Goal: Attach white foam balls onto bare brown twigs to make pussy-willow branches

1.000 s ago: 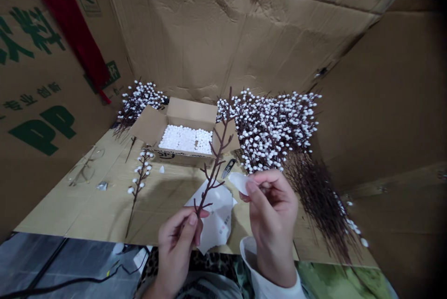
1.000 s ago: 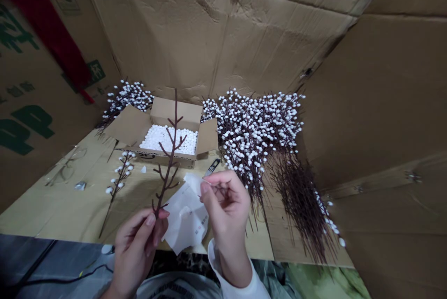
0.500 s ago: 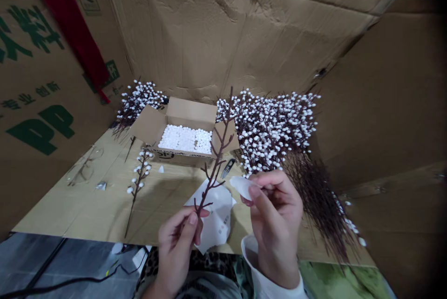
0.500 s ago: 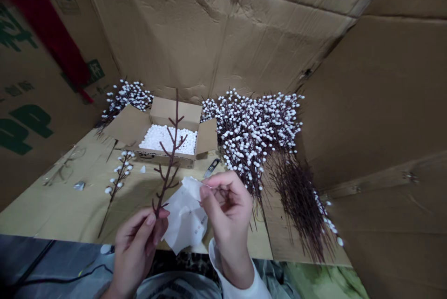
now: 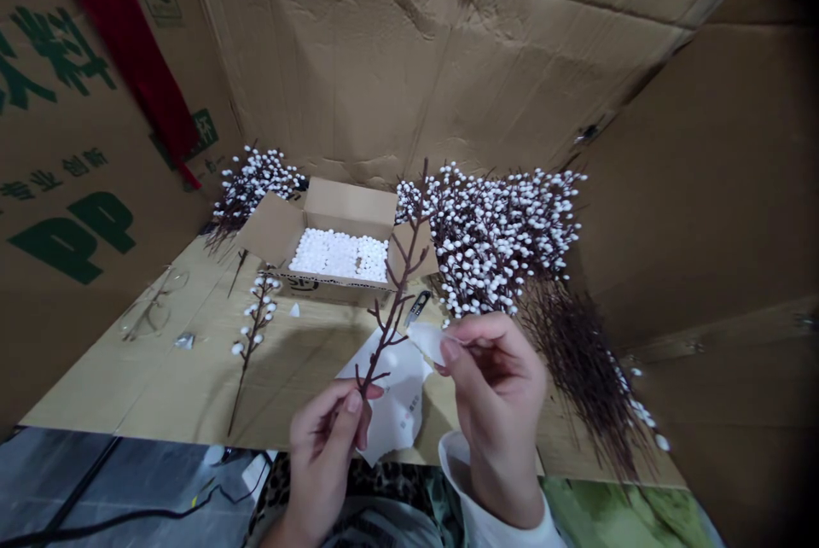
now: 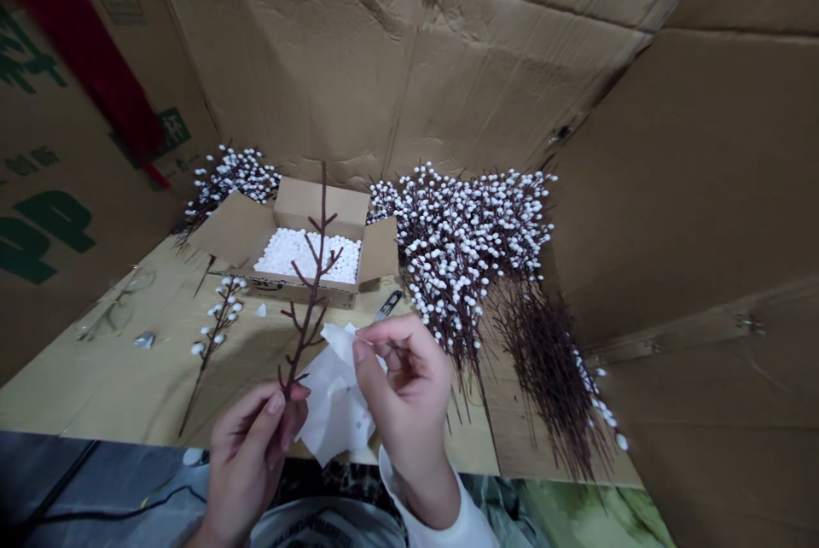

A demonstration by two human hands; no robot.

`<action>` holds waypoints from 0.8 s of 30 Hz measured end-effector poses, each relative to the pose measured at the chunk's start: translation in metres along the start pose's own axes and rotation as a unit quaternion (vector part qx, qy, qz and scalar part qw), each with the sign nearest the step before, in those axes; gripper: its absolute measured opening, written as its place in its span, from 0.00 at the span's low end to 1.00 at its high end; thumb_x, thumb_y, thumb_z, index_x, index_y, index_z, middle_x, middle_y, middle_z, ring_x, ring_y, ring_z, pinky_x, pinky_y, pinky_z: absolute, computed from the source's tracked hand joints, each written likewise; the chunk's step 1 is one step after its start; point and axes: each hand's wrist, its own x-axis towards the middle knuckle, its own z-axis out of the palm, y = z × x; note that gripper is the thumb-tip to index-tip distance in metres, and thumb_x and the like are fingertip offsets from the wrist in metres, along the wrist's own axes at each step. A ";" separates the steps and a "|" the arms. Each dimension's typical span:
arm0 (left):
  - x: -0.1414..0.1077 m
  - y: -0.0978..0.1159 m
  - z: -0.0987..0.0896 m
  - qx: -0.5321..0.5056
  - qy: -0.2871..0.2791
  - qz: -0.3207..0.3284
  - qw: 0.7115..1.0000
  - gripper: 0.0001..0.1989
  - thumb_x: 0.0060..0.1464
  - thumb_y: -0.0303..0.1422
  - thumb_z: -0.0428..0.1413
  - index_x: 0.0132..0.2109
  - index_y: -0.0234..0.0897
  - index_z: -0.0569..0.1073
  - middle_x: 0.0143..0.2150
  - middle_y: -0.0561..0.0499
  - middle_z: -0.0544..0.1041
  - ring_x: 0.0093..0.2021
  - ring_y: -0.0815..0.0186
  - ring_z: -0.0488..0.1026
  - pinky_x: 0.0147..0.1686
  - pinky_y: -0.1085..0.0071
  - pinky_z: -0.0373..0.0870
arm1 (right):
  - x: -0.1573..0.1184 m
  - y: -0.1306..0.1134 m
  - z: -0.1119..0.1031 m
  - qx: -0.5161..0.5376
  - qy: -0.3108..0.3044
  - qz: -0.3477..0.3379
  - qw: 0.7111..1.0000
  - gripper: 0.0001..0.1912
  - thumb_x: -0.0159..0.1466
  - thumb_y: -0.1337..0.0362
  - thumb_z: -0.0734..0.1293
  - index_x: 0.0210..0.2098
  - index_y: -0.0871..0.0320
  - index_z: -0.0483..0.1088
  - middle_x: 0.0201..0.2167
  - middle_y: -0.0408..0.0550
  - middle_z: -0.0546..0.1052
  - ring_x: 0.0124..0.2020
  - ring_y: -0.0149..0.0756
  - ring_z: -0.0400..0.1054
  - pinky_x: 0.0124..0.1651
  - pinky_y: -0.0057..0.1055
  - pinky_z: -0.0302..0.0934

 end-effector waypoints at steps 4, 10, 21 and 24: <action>0.000 -0.001 0.000 0.000 -0.002 0.001 1.000 0.16 0.56 0.44 0.59 0.34 0.34 0.81 0.16 0.57 0.64 0.18 0.73 0.59 0.20 0.76 0.56 | 0.002 0.000 -0.001 -0.013 0.031 0.006 0.999 0.04 0.60 0.70 0.69 0.30 0.54 0.73 0.23 0.40 0.74 0.22 0.27 0.66 0.24 0.21 0.61; 0.000 0.000 0.001 0.015 0.005 0.007 1.000 0.17 0.56 0.45 0.58 0.34 0.34 0.81 0.15 0.56 0.64 0.18 0.72 0.59 0.20 0.76 0.57 | 0.002 0.000 0.000 -0.006 0.003 0.000 1.000 0.04 0.59 0.70 0.70 0.30 0.54 0.73 0.23 0.40 0.74 0.22 0.28 0.67 0.23 0.22 0.61; 0.001 -0.001 0.000 0.035 0.014 0.022 0.999 0.18 0.55 0.45 0.59 0.33 0.33 0.81 0.15 0.56 0.65 0.18 0.72 0.60 0.20 0.75 0.59 | 0.003 -0.003 0.001 -0.017 0.002 -0.003 1.000 0.04 0.59 0.70 0.69 0.29 0.55 0.73 0.22 0.40 0.74 0.20 0.28 0.65 0.22 0.23 0.59; 0.002 -0.002 0.000 0.032 0.019 0.021 0.999 0.17 0.55 0.45 0.59 0.33 0.33 0.82 0.16 0.55 0.66 0.18 0.71 0.61 0.20 0.75 0.59 | 0.003 -0.002 0.002 -0.022 -0.001 -0.002 1.000 0.05 0.58 0.71 0.69 0.29 0.54 0.73 0.21 0.40 0.74 0.20 0.28 0.65 0.22 0.23 0.59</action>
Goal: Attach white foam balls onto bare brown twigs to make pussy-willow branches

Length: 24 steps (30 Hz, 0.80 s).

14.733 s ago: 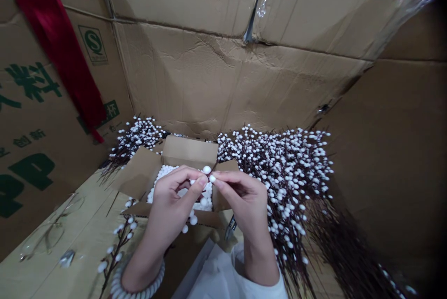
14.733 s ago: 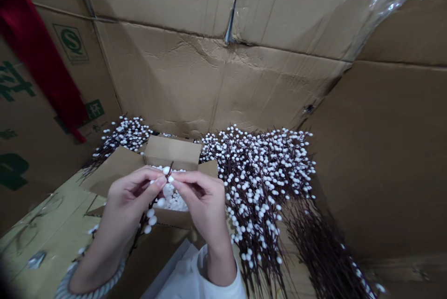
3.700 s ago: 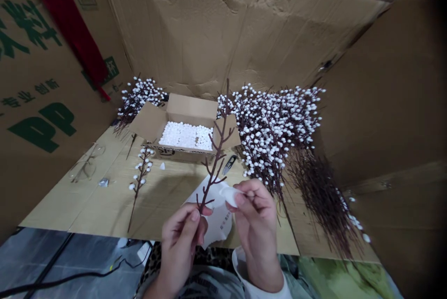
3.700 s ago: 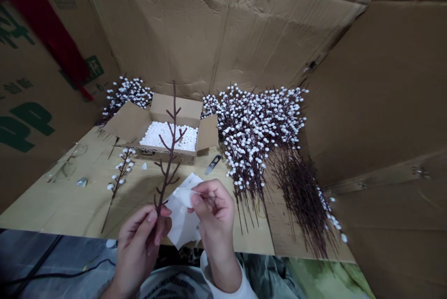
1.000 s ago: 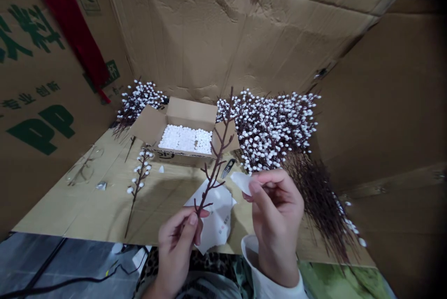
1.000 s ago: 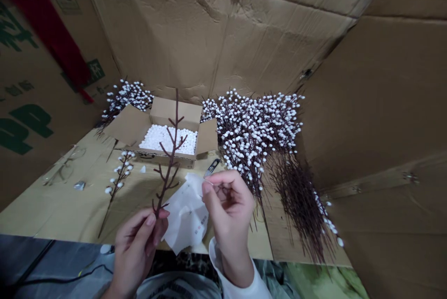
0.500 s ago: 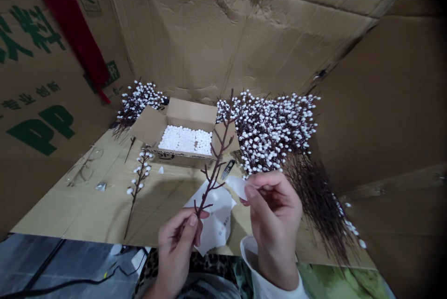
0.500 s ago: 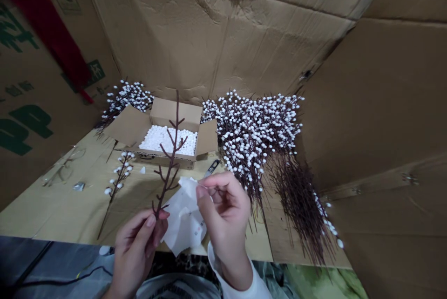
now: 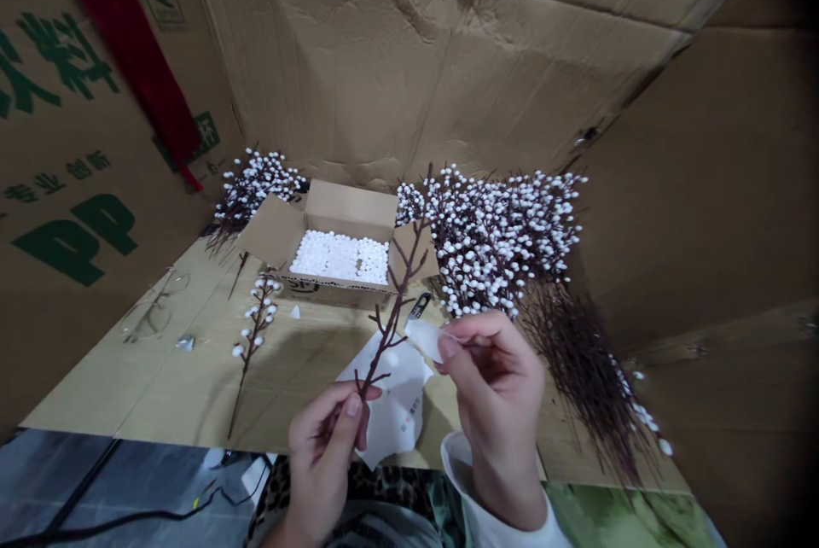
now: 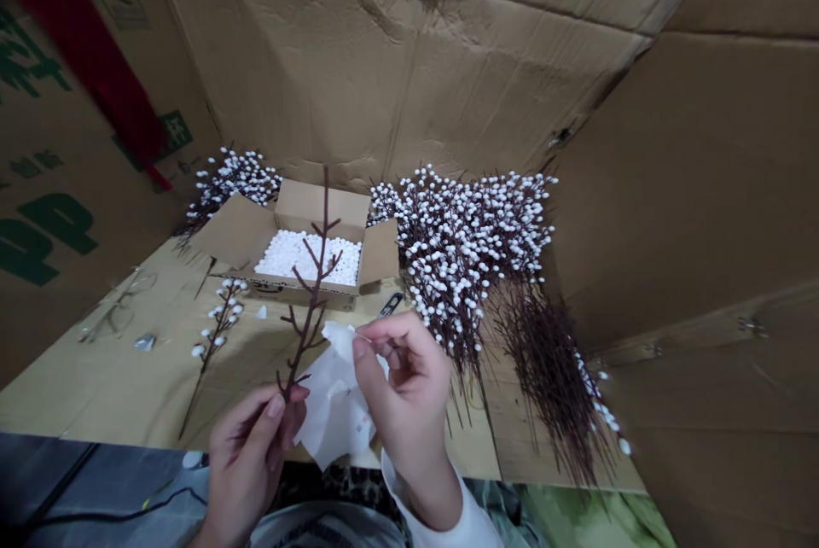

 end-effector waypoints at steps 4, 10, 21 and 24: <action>-0.001 -0.001 -0.001 0.003 0.006 0.003 1.000 0.17 0.55 0.45 0.59 0.33 0.34 0.82 0.16 0.55 0.66 0.18 0.71 0.62 0.20 0.75 0.59 | 0.000 0.000 -0.001 -0.003 0.021 0.001 1.000 0.06 0.59 0.71 0.69 0.30 0.53 0.74 0.22 0.38 0.74 0.21 0.27 0.66 0.23 0.22 0.60; -0.001 -0.002 -0.003 0.026 0.013 -0.002 1.000 0.18 0.54 0.46 0.59 0.32 0.33 0.81 0.15 0.55 0.66 0.18 0.70 0.62 0.20 0.74 0.60 | 0.002 0.000 -0.001 -0.009 0.008 -0.002 1.000 0.04 0.58 0.70 0.69 0.29 0.54 0.73 0.21 0.40 0.74 0.20 0.28 0.66 0.21 0.23 0.59; -0.001 0.000 -0.002 0.046 0.019 -0.012 0.999 0.19 0.52 0.48 0.59 0.31 0.34 0.80 0.15 0.54 0.67 0.18 0.69 0.62 0.20 0.73 0.60 | 0.017 -0.006 0.007 0.065 0.004 0.022 0.998 0.03 0.58 0.69 0.71 0.29 0.55 0.73 0.21 0.39 0.74 0.19 0.28 0.67 0.22 0.23 0.62; -0.001 -0.001 -0.004 0.040 0.018 -0.015 0.999 0.20 0.52 0.48 0.59 0.31 0.33 0.80 0.15 0.55 0.66 0.17 0.69 0.61 0.20 0.73 0.59 | 0.021 -0.001 0.007 0.046 0.017 0.016 0.999 0.03 0.59 0.68 0.71 0.29 0.55 0.74 0.22 0.39 0.75 0.21 0.27 0.67 0.23 0.23 0.63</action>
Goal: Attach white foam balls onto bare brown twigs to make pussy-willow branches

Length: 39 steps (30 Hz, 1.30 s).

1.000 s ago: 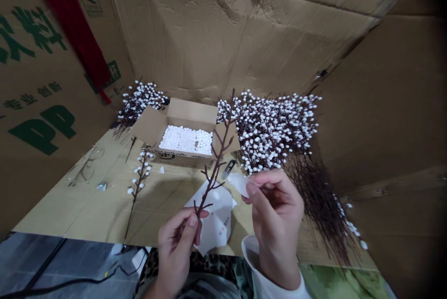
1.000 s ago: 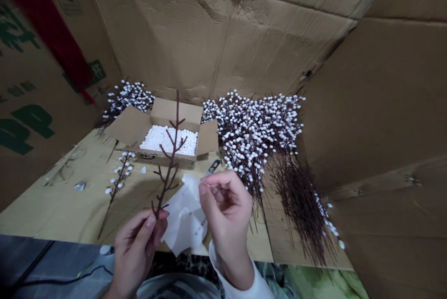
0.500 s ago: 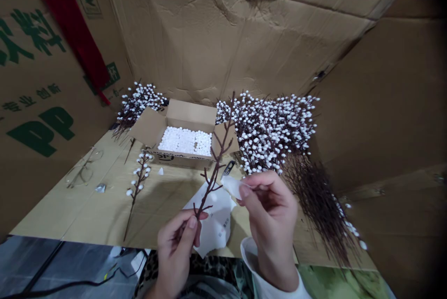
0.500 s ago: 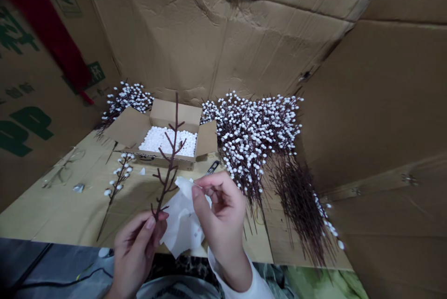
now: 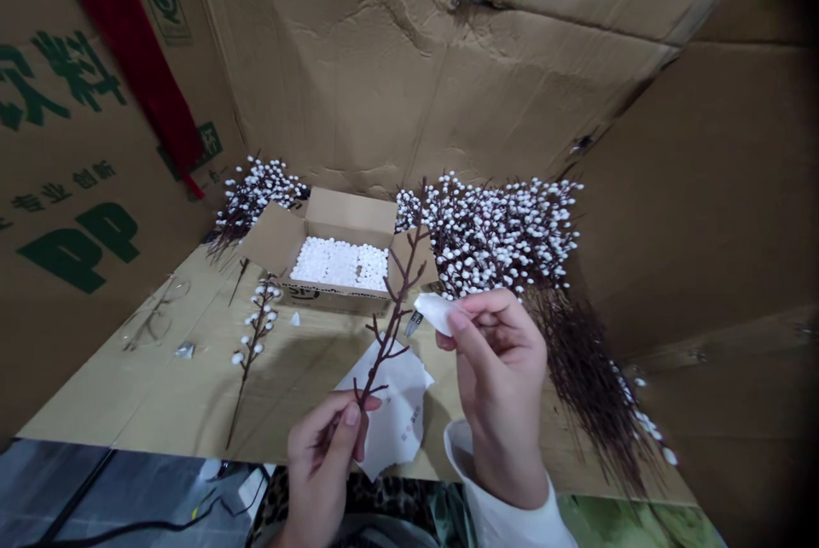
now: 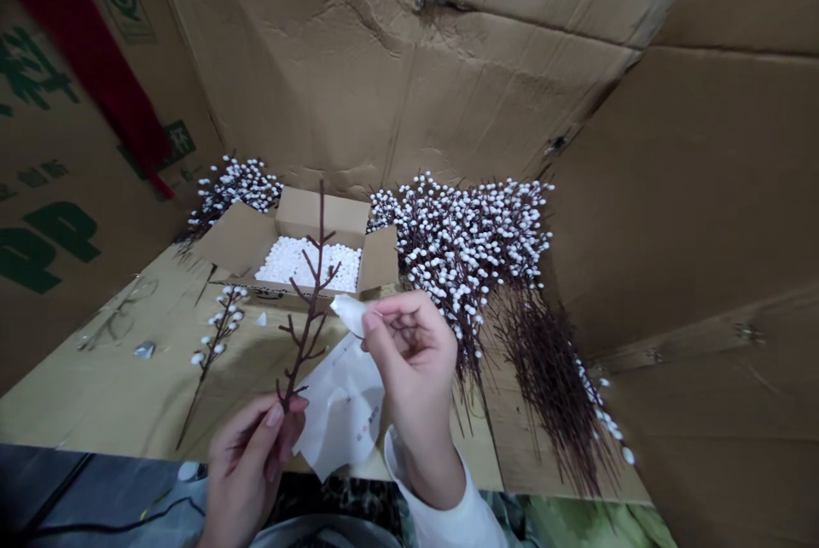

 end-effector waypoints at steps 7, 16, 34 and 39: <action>0.002 -0.003 0.001 -0.046 0.005 -0.011 0.999 0.19 0.51 0.47 0.61 0.31 0.33 0.81 0.15 0.55 0.65 0.18 0.70 0.62 0.21 0.74 0.59 | -0.007 -0.002 -0.001 -0.014 0.011 -0.003 1.000 0.04 0.60 0.68 0.71 0.30 0.54 0.74 0.23 0.39 0.77 0.21 0.28 0.69 0.24 0.23 0.64; 0.004 -0.006 -0.002 -0.084 -0.016 -0.028 0.996 0.18 0.51 0.46 0.62 0.33 0.33 0.81 0.15 0.55 0.65 0.18 0.72 0.61 0.20 0.76 0.57 | -0.008 0.006 -0.005 0.012 0.024 -0.048 0.998 0.07 0.60 0.70 0.71 0.35 0.50 0.78 0.26 0.40 0.79 0.24 0.30 0.73 0.25 0.24 0.66; 0.009 -0.002 0.000 -0.099 -0.002 -0.013 0.995 0.17 0.48 0.47 0.64 0.31 0.35 0.83 0.14 0.57 0.63 0.17 0.74 0.60 0.19 0.80 0.58 | -0.007 0.020 -0.004 0.084 0.021 0.013 0.996 0.07 0.55 0.70 0.74 0.30 0.51 0.78 0.26 0.40 0.80 0.27 0.29 0.74 0.30 0.23 0.70; 0.009 0.001 0.003 -0.102 0.001 -0.011 0.995 0.18 0.47 0.48 0.65 0.31 0.35 0.83 0.14 0.57 0.63 0.16 0.75 0.59 0.17 0.80 0.56 | -0.009 0.022 -0.007 0.034 0.024 0.006 0.999 0.13 0.55 0.69 0.75 0.39 0.52 0.77 0.27 0.41 0.81 0.25 0.30 0.75 0.28 0.25 0.71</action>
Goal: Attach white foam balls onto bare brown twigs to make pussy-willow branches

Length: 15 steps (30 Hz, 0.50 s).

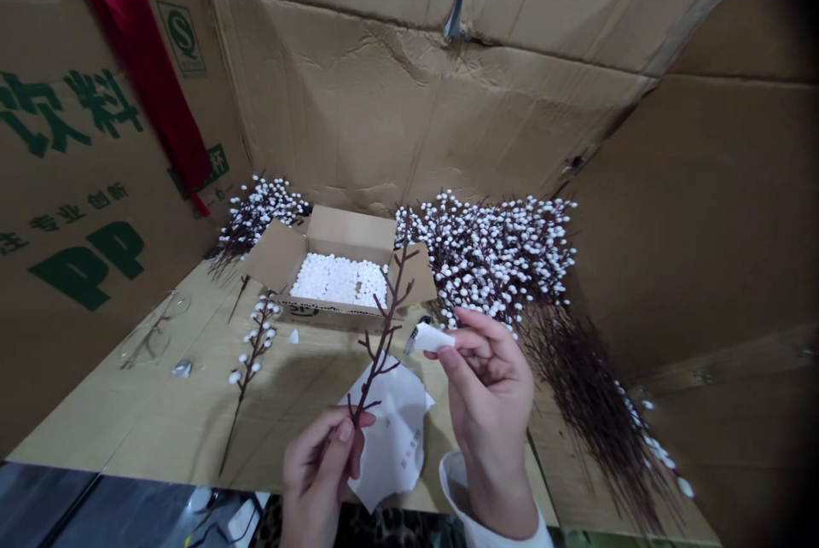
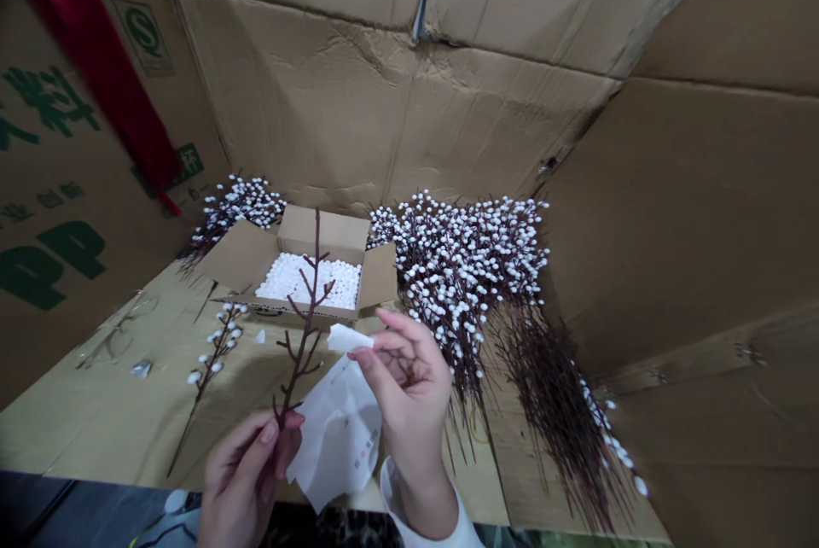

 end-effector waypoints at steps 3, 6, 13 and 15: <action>-0.001 0.000 0.000 -0.002 0.004 -0.002 1.000 0.18 0.46 0.48 0.65 0.30 0.34 0.83 0.14 0.56 0.64 0.16 0.74 0.60 0.17 0.80 0.56 | 0.000 0.001 -0.001 -0.012 -0.009 -0.017 1.000 0.08 0.56 0.69 0.75 0.35 0.53 0.78 0.29 0.43 0.81 0.27 0.32 0.76 0.30 0.27 0.72; -0.002 -0.001 -0.002 -0.007 0.004 -0.006 1.000 0.18 0.47 0.48 0.65 0.30 0.34 0.83 0.14 0.55 0.65 0.17 0.74 0.61 0.18 0.80 0.58 | 0.002 0.001 -0.002 -0.026 -0.024 -0.047 0.998 0.06 0.58 0.70 0.73 0.34 0.52 0.78 0.29 0.43 0.81 0.29 0.33 0.76 0.30 0.27 0.71; -0.003 -0.008 -0.010 0.025 -0.018 0.000 1.000 0.19 0.49 0.48 0.63 0.31 0.34 0.82 0.16 0.53 0.70 0.18 0.72 0.64 0.19 0.78 0.61 | 0.004 -0.001 -0.001 -0.043 -0.037 -0.114 0.992 0.11 0.59 0.75 0.70 0.35 0.50 0.77 0.29 0.42 0.79 0.32 0.32 0.74 0.34 0.26 0.70; -0.003 -0.011 -0.013 0.049 -0.021 0.004 0.999 0.19 0.50 0.48 0.62 0.31 0.33 0.82 0.17 0.51 0.72 0.18 0.71 0.65 0.20 0.76 0.62 | 0.004 -0.001 0.000 -0.034 -0.044 -0.110 0.992 0.12 0.59 0.75 0.70 0.35 0.50 0.77 0.30 0.41 0.79 0.33 0.31 0.74 0.35 0.25 0.69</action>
